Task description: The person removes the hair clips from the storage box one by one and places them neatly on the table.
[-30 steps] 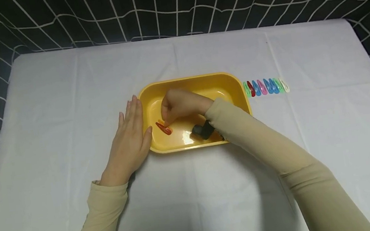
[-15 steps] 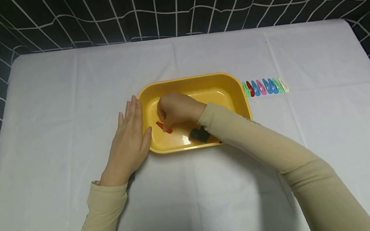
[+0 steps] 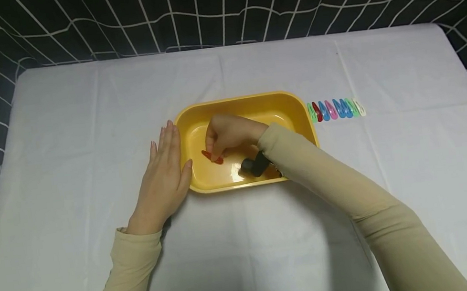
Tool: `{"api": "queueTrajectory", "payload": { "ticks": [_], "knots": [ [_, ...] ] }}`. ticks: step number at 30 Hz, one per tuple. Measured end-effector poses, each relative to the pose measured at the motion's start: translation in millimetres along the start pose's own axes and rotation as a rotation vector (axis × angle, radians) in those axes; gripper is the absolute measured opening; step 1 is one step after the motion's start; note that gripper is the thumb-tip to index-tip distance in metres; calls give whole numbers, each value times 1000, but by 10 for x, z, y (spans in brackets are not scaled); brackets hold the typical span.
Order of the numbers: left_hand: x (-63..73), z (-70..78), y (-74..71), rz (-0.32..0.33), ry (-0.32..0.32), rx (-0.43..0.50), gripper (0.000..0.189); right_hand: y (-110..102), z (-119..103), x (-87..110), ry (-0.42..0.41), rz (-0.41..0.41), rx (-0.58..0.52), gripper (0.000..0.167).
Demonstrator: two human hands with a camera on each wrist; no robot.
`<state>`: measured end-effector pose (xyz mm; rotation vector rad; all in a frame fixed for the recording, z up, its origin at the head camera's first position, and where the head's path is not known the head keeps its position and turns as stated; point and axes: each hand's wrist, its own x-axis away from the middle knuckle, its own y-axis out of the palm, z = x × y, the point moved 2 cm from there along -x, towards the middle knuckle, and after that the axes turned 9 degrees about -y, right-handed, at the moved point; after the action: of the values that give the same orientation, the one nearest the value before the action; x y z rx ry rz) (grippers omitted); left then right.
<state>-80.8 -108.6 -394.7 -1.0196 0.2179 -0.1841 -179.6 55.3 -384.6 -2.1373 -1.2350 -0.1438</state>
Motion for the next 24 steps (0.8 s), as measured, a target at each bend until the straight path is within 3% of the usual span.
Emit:
{"api": "queueTrajectory", "payload": {
  "ticks": [14,24],
  "knots": [
    [-3,7,2,1,-5,-7,64,-60,80,116,25,3,-152,10],
    [-1,12,-4,-3,-10,-5,63,-141,156,216,44,9,-191,12]
  ]
}}
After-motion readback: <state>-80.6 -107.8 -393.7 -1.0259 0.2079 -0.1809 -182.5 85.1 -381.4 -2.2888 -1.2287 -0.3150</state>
